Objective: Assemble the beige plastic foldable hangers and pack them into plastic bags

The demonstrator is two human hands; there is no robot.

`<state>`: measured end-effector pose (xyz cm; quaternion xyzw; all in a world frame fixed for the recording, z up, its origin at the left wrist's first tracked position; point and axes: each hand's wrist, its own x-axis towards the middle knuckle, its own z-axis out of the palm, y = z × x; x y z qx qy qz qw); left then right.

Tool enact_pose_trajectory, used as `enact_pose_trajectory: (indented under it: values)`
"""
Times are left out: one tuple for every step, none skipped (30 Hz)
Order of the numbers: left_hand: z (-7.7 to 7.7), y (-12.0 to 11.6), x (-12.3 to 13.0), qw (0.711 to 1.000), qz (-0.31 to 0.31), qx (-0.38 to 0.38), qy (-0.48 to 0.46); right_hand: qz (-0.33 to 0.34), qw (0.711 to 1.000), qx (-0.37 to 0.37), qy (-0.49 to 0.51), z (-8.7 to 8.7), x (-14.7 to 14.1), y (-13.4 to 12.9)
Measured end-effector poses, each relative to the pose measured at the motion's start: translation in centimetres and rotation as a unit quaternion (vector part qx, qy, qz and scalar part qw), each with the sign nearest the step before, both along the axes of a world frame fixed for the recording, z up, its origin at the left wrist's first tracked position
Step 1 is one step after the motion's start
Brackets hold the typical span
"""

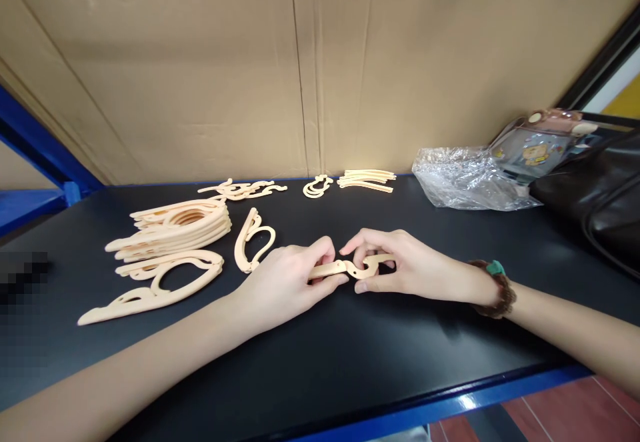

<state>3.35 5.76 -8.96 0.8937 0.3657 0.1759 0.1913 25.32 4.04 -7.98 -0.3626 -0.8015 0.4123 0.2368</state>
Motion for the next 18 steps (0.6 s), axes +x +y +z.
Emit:
enact_pose_trajectory:
  values:
    - [0.0,-0.1,0.0,1.000,0.000,0.015,0.003,0.002,1.000,0.002,-0.005,0.1,0.1,0.1]
    - [0.0,-0.1,-0.1,1.000,-0.001,0.028,0.007,0.004,1.000,0.008,-0.013,0.1,0.3,0.2]
    - [0.0,-0.1,-0.2,0.999,-0.002,0.037,0.011,0.006,1.000,0.017,-0.022,0.1,0.5,0.4]
    - [0.1,-0.1,-0.3,0.999,0.000,0.046,0.016,0.005,0.999,0.027,-0.029,0.2,0.7,0.6]
    - [0.1,0.0,-0.4,0.998,0.004,0.054,0.021,-0.001,0.999,0.035,-0.034,0.2,0.9,0.7]
    - [0.2,0.2,-0.6,0.998,0.008,0.062,0.027,-0.008,0.998,0.042,-0.038,0.2,1.1,0.9]
    - [0.2,0.3,-0.7,0.997,0.011,0.071,0.036,-0.018,0.998,0.051,-0.043,0.2,1.2,1.0]
    - [0.1,0.5,-0.8,0.995,0.013,0.082,0.047,-0.028,0.996,0.065,-0.052,0.2,1.3,1.1]
    - [0.1,0.6,-0.8,0.994,0.012,0.093,0.060,-0.039,0.993,0.086,-0.066,0.2,1.4,1.1]
    - [0.0,0.7,-0.9,0.992,0.008,0.103,0.075,-0.048,0.989,0.112,-0.084,0.2,1.4,1.2]
    - [0.0,0.8,-0.9,0.990,0.003,0.111,0.091,-0.054,0.984,0.139,-0.102,0.2,1.4,1.2]
    - [-0.1,0.9,-0.9,0.988,0.000,0.117,0.105,-0.057,0.978,0.163,-0.118,0.2,1.4,1.1]
    - [-0.1,0.9,-0.8,0.986,-0.003,0.120,0.117,-0.057,0.973,0.181,-0.130,0.3,1.3,1.1]
    - [-0.1,1.0,-0.8,0.984,-0.005,0.122,0.127,-0.054,0.970,0.194,-0.139,0.2,1.3,1.1]
    - [-0.1,1.0,-0.8,0.983,-0.006,0.121,0.135,-0.051,0.967,0.202,-0.145,0.2,1.2,1.0]
    - [-0.1,1.0,-0.8,0.983,-0.006,0.119,0.142,-0.047,0.966,0.206,-0.147,0.2,1.2,1.0]
    - [0.0,1.0,-0.7,0.982,-0.006,0.117,0.147,-0.045,0.966,0.207,-0.148,0.2,1.2,1.0]
    - [0.0,1.0,-0.7,0.982,-0.006,0.113,0.152,-0.043,0.966,0.207,-0.148,0.2,1.2,1.0]
